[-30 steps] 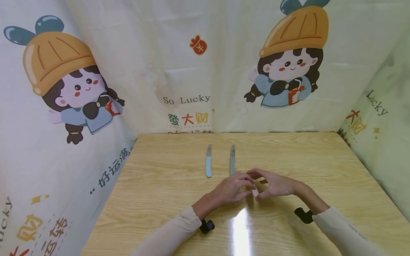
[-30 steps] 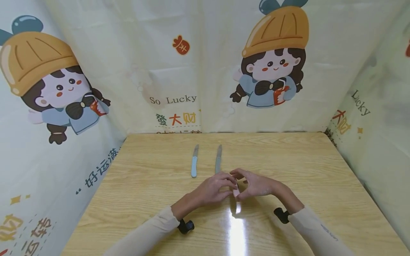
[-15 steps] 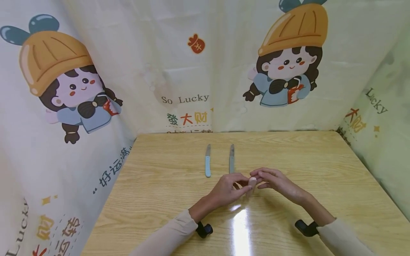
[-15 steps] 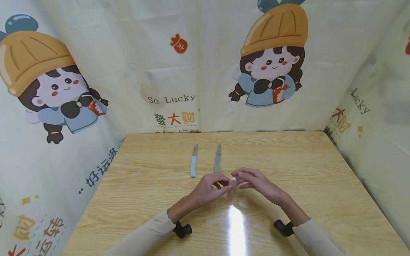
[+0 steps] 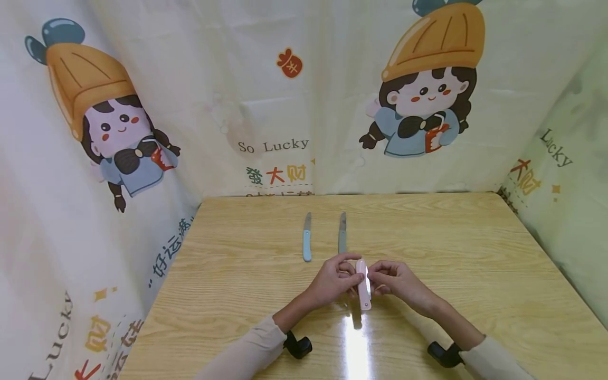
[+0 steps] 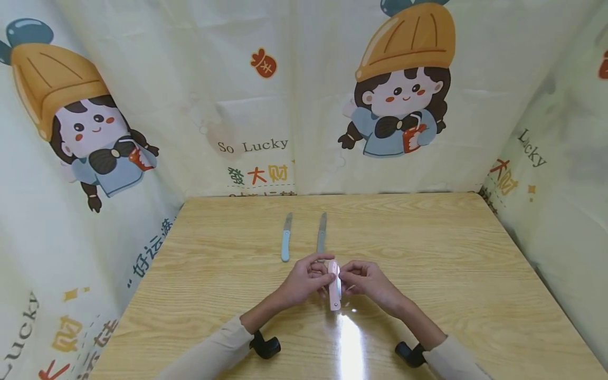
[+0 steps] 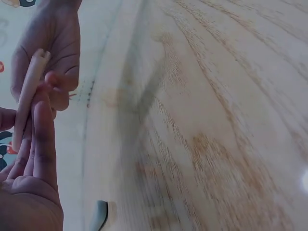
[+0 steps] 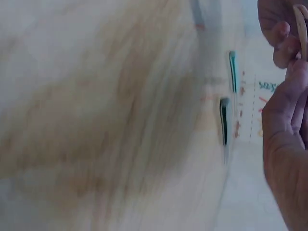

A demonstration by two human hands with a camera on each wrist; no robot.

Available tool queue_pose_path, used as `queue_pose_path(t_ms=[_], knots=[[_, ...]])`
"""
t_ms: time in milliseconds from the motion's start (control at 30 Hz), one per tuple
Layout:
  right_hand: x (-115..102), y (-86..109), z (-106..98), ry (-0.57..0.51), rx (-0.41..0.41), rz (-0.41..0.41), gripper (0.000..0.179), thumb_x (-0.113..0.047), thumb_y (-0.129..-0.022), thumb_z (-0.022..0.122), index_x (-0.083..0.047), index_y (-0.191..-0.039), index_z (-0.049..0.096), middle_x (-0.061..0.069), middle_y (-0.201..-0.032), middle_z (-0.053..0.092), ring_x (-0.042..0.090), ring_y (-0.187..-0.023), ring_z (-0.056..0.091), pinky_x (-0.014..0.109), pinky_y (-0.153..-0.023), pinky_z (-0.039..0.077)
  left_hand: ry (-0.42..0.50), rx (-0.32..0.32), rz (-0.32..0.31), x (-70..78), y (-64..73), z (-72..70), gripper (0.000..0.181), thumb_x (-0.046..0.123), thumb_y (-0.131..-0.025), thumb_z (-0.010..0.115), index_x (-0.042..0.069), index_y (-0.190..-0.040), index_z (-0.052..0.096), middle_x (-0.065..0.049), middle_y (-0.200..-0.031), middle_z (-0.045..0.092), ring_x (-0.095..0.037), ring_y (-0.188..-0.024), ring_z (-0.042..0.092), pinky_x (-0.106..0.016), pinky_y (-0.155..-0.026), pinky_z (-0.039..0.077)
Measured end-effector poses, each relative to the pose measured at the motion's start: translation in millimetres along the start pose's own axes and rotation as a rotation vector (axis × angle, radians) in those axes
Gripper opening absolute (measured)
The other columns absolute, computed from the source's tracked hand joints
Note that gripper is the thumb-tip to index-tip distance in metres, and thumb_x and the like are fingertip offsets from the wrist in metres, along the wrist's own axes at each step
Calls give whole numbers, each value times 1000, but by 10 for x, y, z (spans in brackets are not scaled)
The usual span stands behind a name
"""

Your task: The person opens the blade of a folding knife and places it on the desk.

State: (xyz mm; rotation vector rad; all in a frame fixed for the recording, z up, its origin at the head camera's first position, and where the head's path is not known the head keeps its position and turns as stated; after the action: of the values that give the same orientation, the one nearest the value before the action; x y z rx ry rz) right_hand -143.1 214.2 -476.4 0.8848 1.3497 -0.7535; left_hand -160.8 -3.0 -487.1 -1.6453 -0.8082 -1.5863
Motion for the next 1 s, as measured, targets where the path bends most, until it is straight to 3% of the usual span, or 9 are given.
queue_pose_path(t_ms=[133, 433, 733, 1000], knots=[[22, -13, 106, -23, 20, 40, 24, -14, -104, 59, 10, -106, 61, 11, -88, 65, 14, -78, 64, 30, -71, 57, -3, -37, 2, -10, 26, -33, 50, 4, -100, 65, -4, -146, 49, -4, -83, 65, -15, -65, 64, -53, -62, 58], [65, -40, 272, -16, 59, 68, 19, -13, -104, 56, 3, -93, 58, 5, -78, 59, 10, -67, 57, 23, -61, 50, 9, -66, -51, -18, 79, -59, 45, 4, -100, 64, -7, -142, 53, -4, -81, 66, -16, -60, 63, -62, -64, 55], [40, -27, 270, -4, 111, 51, 16, -7, -103, 52, 7, -96, 56, 6, -82, 57, 13, -72, 60, 25, -66, 54, 29, -15, -41, -22, 97, -128, 46, 4, -99, 65, -8, -142, 52, -6, -83, 67, -17, -59, 64, -65, -63, 53], [66, -42, 265, -65, 115, 62, 27, -15, -105, 55, 12, -110, 57, 8, -87, 61, 13, -75, 60, 26, -68, 54, 37, -2, -34, -14, 106, -137, 48, 4, -100, 64, -9, -144, 49, -6, -82, 65, -17, -63, 65, -64, -64, 53]])
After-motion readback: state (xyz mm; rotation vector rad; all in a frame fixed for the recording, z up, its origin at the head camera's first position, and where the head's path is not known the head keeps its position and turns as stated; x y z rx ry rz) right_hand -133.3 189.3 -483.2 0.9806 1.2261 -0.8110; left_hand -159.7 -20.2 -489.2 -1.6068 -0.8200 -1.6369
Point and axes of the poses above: each hand's wrist, its own y-axis away from the middle knuckle, its own z-axis out of the palm, x = y × z, the point moved 1 cm from there along -y, towards the middle knuckle
